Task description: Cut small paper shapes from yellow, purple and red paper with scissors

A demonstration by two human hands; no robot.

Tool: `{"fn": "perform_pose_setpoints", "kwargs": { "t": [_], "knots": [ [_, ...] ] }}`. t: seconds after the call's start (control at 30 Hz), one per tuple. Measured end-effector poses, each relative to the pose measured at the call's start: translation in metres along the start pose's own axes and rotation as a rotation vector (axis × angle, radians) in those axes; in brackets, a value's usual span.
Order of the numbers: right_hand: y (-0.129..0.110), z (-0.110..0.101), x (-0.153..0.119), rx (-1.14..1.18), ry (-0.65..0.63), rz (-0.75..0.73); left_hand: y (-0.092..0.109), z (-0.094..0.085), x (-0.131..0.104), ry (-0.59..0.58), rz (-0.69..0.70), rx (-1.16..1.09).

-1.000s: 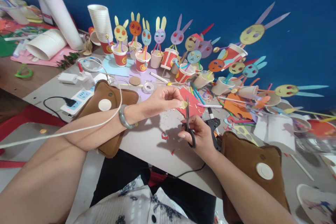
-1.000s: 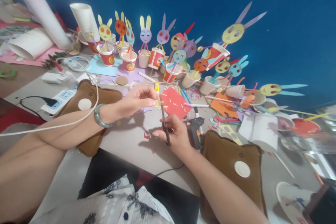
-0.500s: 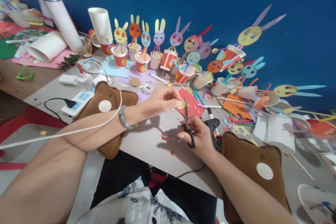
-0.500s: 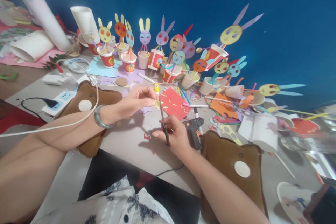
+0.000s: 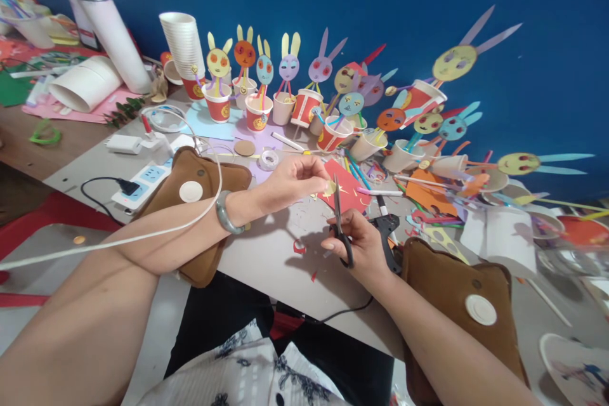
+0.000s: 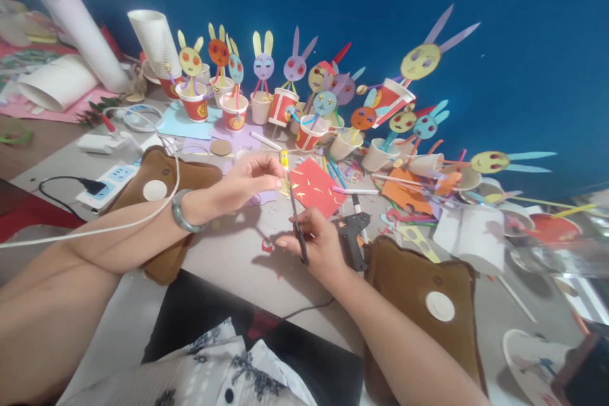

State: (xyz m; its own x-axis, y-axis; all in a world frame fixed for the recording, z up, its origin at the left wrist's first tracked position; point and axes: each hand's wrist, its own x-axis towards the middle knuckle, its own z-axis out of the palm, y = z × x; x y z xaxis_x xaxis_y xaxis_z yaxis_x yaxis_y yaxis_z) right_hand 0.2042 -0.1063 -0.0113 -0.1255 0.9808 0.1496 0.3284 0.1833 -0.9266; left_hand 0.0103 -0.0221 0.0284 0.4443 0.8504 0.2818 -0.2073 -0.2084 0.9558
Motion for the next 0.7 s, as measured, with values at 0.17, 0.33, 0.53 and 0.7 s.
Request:
{"fn": "perform_pose_setpoints", "kwargs": {
  "t": [0.17,0.33,0.53,0.7],
  "knots": [
    [-0.001,0.001,0.0,-0.006,0.003,0.007,0.0,0.0,0.0,-0.003,-0.009,-0.006],
    [0.0,0.002,-0.001,-0.023,0.027,-0.003,-0.001,0.0,0.001,0.002,-0.036,-0.069],
    [0.01,0.0,-0.006,-0.029,0.107,-0.056,-0.009,-0.006,0.014,0.094,-0.107,-0.167],
    [0.018,0.006,-0.005,-0.036,0.063,-0.084,-0.017,-0.013,0.025,0.185,-0.257,-0.167]
  ]
}}
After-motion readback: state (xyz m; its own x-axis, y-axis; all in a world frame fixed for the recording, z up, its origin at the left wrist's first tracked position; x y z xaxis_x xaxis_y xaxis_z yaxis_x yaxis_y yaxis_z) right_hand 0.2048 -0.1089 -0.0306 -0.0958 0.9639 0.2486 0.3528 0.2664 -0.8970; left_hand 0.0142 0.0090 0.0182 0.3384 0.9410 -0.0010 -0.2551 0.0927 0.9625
